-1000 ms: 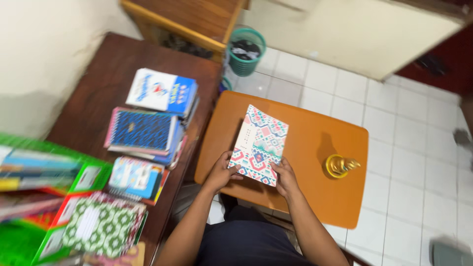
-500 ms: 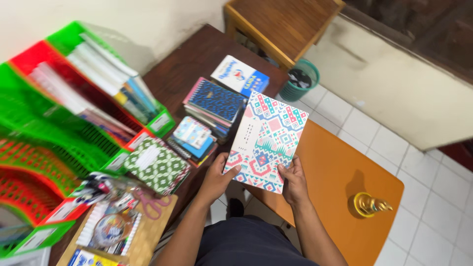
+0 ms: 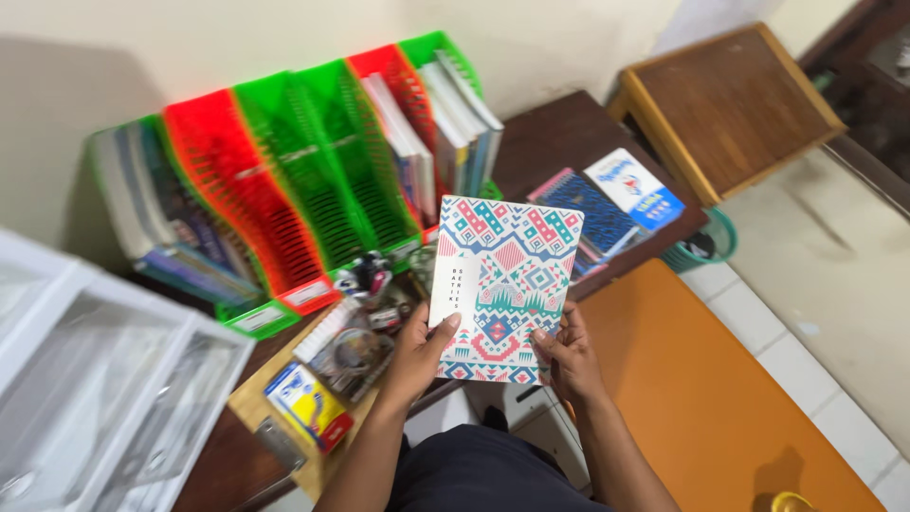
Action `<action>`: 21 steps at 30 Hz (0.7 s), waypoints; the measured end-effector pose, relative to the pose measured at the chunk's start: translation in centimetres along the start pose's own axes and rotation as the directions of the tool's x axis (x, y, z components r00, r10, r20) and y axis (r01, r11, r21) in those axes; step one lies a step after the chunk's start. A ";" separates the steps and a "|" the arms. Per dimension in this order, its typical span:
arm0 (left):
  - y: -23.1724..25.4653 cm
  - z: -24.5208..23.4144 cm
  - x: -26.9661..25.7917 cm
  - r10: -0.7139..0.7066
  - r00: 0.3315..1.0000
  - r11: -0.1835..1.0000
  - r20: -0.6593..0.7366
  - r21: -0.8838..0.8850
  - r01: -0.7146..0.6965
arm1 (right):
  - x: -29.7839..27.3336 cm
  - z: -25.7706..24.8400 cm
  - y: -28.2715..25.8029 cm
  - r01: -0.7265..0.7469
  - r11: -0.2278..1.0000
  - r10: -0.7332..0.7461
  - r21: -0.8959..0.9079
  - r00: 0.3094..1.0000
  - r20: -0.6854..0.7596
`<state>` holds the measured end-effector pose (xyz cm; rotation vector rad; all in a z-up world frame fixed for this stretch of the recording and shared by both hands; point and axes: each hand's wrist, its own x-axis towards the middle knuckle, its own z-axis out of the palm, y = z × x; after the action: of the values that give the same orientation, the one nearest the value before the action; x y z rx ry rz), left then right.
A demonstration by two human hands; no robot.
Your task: The person organizes stationery items by picking up books and notebooks from a table and placing them into a multi-compartment plastic organizer and a clear drawer unit. The person handles items one at a time, including a Bahasa Indonesia textbook, a patterned notebook, a Doraemon book, and several spiral notebooks.
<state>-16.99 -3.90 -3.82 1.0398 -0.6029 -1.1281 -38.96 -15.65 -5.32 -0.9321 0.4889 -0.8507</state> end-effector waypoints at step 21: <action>6.7 -9.2 -8.5 0.218 0.876 0.970 -0.431 0.192 -0.147 | 3.4 13.5 6.6 -0.173 0.952 0.231 -0.251 0.947 0.223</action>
<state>-9.43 7.72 -0.88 1.2989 -0.4077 -0.6458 -24.86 -9.61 -3.91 -1.1618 0.4600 -0.4855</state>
